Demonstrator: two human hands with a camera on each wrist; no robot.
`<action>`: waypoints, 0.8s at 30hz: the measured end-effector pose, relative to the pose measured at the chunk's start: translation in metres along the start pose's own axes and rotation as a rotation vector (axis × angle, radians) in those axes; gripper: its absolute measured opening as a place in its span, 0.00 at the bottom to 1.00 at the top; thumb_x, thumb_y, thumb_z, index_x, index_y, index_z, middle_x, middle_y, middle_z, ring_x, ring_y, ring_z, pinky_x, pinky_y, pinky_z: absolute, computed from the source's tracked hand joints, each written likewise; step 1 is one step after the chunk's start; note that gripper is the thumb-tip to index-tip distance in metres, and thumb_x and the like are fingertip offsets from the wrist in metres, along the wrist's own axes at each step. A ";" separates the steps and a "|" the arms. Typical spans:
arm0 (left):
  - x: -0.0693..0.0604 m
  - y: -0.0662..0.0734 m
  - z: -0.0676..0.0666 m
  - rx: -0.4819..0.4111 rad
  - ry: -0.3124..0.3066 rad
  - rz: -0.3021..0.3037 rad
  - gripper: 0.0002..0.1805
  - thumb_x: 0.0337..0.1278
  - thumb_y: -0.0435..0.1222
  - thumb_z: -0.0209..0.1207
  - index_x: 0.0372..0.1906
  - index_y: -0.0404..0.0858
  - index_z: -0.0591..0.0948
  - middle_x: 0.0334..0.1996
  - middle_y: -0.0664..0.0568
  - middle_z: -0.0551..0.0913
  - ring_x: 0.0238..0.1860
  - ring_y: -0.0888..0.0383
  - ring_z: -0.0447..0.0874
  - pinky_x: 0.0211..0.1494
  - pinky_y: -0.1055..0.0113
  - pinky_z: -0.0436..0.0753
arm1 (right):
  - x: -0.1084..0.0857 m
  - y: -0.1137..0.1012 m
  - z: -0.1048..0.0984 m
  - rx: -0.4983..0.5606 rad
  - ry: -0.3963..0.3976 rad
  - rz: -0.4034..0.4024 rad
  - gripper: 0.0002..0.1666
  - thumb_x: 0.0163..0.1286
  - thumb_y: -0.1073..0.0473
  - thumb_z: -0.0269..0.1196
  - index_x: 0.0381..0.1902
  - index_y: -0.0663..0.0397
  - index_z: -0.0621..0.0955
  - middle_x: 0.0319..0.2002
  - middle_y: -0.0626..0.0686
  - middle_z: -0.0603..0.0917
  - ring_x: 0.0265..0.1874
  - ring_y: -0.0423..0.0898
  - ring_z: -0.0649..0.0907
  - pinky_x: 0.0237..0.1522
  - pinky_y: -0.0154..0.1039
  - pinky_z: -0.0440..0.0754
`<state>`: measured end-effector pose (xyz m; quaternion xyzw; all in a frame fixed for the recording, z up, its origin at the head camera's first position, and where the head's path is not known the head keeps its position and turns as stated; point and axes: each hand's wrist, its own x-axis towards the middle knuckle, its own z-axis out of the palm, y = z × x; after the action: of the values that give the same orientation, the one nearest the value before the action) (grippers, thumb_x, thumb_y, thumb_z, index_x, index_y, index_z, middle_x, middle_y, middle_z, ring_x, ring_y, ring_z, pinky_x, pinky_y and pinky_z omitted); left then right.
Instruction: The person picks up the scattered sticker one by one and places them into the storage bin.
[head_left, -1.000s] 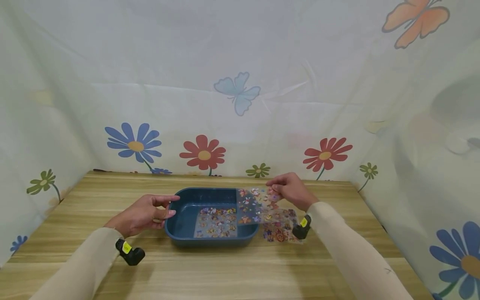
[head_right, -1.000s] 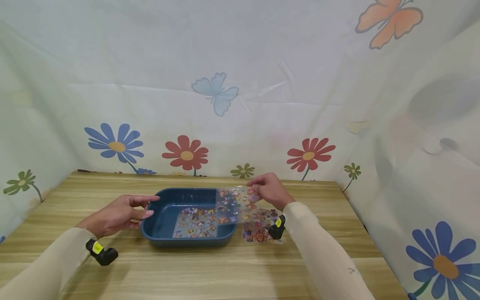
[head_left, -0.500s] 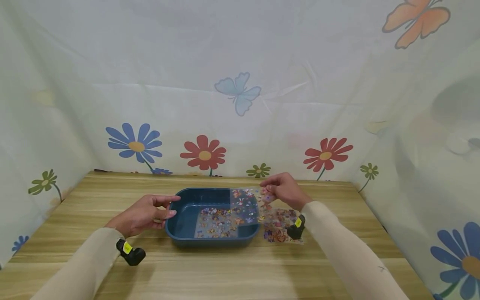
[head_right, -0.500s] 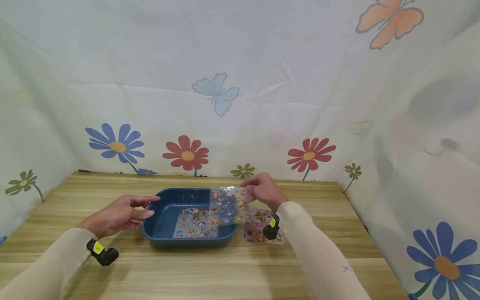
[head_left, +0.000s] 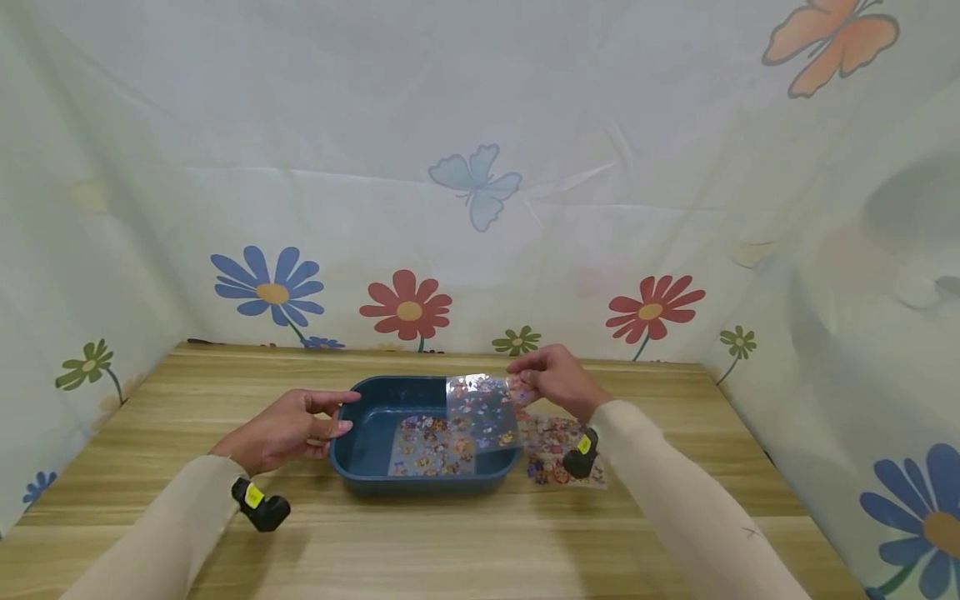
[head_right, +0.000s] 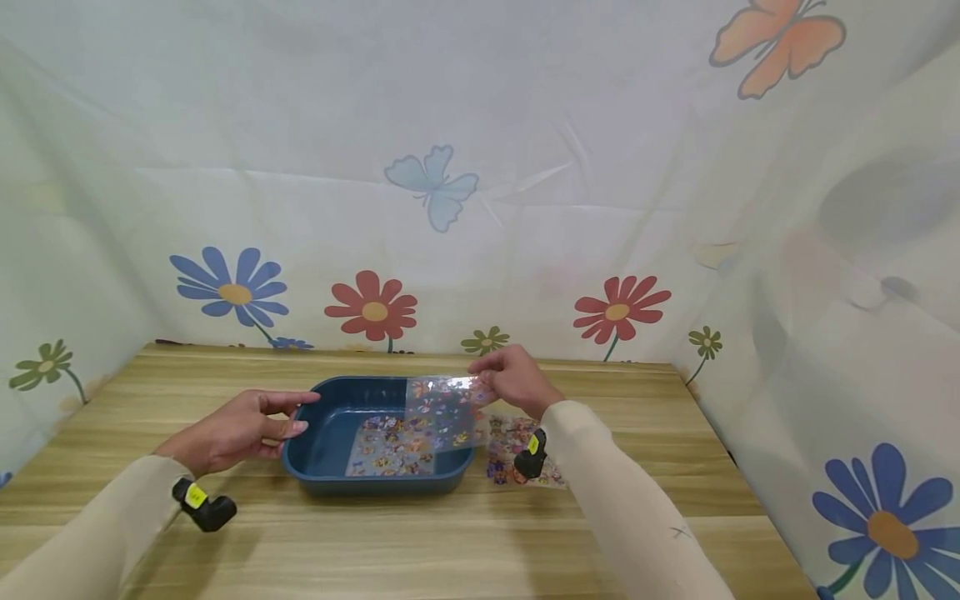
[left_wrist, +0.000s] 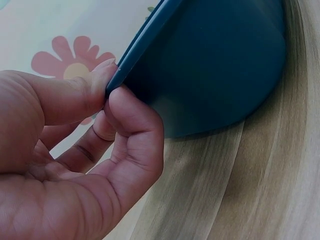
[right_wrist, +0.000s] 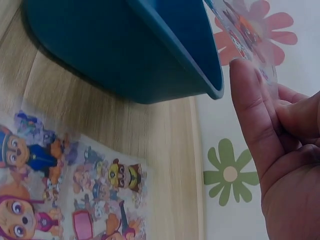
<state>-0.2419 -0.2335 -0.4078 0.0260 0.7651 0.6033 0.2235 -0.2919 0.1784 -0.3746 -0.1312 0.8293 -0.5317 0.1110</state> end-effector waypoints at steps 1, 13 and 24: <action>0.000 0.000 0.000 -0.001 -0.001 0.000 0.39 0.66 0.36 0.68 0.79 0.38 0.66 0.45 0.47 0.72 0.33 0.55 0.79 0.39 0.65 0.84 | 0.000 -0.001 0.001 0.006 -0.004 0.007 0.17 0.77 0.73 0.54 0.58 0.74 0.82 0.47 0.65 0.87 0.30 0.42 0.86 0.39 0.38 0.89; 0.000 -0.001 0.000 -0.010 -0.008 0.003 0.39 0.67 0.35 0.67 0.80 0.38 0.66 0.45 0.47 0.72 0.33 0.55 0.78 0.39 0.66 0.83 | 0.005 -0.006 0.013 0.041 -0.059 -0.011 0.18 0.77 0.75 0.53 0.60 0.77 0.80 0.48 0.67 0.87 0.30 0.42 0.89 0.40 0.39 0.90; 0.001 -0.003 -0.001 -0.004 -0.010 0.011 0.38 0.68 0.35 0.67 0.79 0.38 0.66 0.46 0.47 0.71 0.33 0.55 0.78 0.38 0.66 0.83 | 0.008 -0.011 0.025 0.040 -0.077 -0.008 0.17 0.77 0.73 0.54 0.59 0.73 0.81 0.50 0.67 0.87 0.32 0.44 0.89 0.42 0.40 0.90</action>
<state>-0.2428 -0.2350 -0.4103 0.0331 0.7627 0.6058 0.2241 -0.2901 0.1497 -0.3753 -0.1525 0.8132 -0.5431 0.1432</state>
